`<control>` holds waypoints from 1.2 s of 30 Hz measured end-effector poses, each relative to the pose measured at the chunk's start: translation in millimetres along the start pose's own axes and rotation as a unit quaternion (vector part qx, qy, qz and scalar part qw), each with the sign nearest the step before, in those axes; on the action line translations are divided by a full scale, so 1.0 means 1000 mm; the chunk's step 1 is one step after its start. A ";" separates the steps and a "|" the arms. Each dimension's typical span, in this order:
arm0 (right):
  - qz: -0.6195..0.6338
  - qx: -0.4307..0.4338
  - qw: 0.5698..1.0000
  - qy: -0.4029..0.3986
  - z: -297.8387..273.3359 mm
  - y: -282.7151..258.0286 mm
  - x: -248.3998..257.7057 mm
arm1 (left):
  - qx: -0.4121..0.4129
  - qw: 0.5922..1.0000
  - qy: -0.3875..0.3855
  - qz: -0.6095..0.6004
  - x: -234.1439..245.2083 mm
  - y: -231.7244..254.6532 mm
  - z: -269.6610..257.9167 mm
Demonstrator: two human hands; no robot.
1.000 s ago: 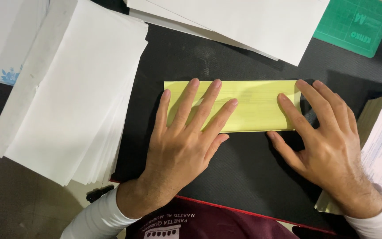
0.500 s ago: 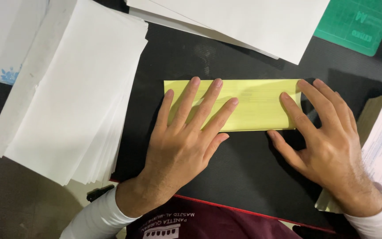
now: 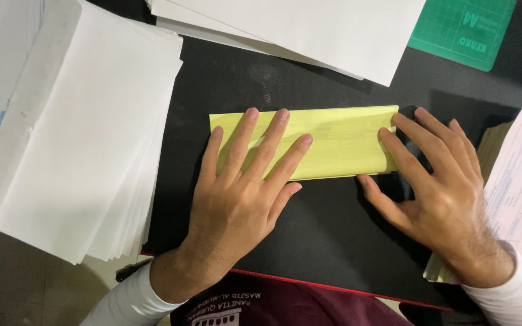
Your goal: Fold papers and insert them into envelopes
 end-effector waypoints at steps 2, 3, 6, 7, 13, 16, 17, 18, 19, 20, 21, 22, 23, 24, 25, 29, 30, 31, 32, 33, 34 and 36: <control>0.000 0.000 1.000 0.002 0.001 0.000 0.000 | 0.001 1.000 0.002 0.003 0.001 0.000 0.000; 0.000 -0.001 1.000 0.003 0.001 0.000 0.000 | 0.001 1.000 0.004 0.004 0.001 0.000 0.000; 0.005 -0.003 1.000 -0.002 0.001 0.001 -0.001 | 0.004 1.000 -0.004 -0.004 0.001 -0.001 0.000; 0.004 -0.003 1.000 -0.002 0.001 0.000 -0.001 | 0.004 1.000 -0.004 -0.004 0.002 -0.001 0.000; -0.005 -0.012 1.000 -0.014 0.004 0.000 -0.001 | 0.001 1.000 -0.002 0.016 0.003 0.000 0.000; -0.020 0.042 0.998 -0.030 0.006 -0.007 -0.003 | 0.007 1.000 -0.001 0.014 0.005 -0.001 -0.001; -0.009 0.043 0.998 -0.038 0.007 -0.007 -0.005 | 0.009 1.000 -0.007 0.019 0.006 -0.001 0.000; 0.002 0.043 0.998 -0.046 0.006 -0.008 -0.007 | 0.010 1.000 -0.014 0.023 0.006 -0.002 -0.001; 0.005 0.043 0.998 -0.046 0.006 -0.008 -0.007 | 0.011 1.000 -0.016 0.025 0.005 -0.003 -0.001; 0.002 0.041 0.998 -0.050 0.005 -0.008 -0.008 | 0.006 0.999 -0.023 0.021 0.003 -0.004 -0.002; -0.003 0.039 0.998 -0.053 0.004 -0.008 -0.008 | 0.002 0.999 -0.028 0.016 0.001 -0.004 -0.003; -0.002 0.039 0.998 -0.053 0.005 -0.011 -0.007 | 0.002 0.999 -0.029 0.017 0.001 -0.004 -0.005; -0.015 0.042 0.997 -0.056 0.006 -0.013 -0.006 | -0.001 1.000 -0.024 0.019 0.003 -0.005 -0.005; -0.028 0.045 0.997 -0.060 0.008 -0.016 -0.004 | -0.005 1.000 -0.020 0.020 0.004 -0.005 -0.005; -0.027 0.048 0.997 -0.057 0.009 -0.020 0.000 | -0.002 1.000 -0.019 0.023 0.005 -0.005 -0.007; -0.202 0.075 0.974 -0.067 0.022 -0.033 0.010 | -0.001 0.997 -0.080 -0.012 -0.001 -0.010 -0.009; -0.255 0.083 0.961 -0.072 0.025 -0.036 0.011 | -0.006 0.993 -0.119 -0.023 -0.007 -0.011 -0.010; -0.253 0.085 0.961 -0.074 0.028 -0.040 0.012 | -0.004 0.992 -0.120 -0.024 -0.005 -0.013 -0.009; -0.283 0.083 0.951 -0.097 0.031 -0.041 0.009 | -0.016 0.990 -0.141 -0.015 -0.007 -0.013 -0.009; -0.314 0.081 0.939 -0.115 0.035 -0.042 0.006 | -0.030 0.987 -0.158 -0.003 -0.008 -0.014 -0.008; -0.314 0.082 0.939 -0.113 0.044 -0.044 0.006 | -0.029 0.987 -0.156 -0.001 -0.005 -0.023 -0.001; -0.320 0.077 0.918 -0.219 0.050 -0.042 -0.008 | -0.096 0.964 -0.249 -0.012 -0.016 -0.024 0.001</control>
Point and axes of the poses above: each hand's wrist, its own z-axis towards the middle knuckle, its own x-axis out of the back of the hand, y = z × x, the point moved 8 cm from there along z, towards the middle knuckle
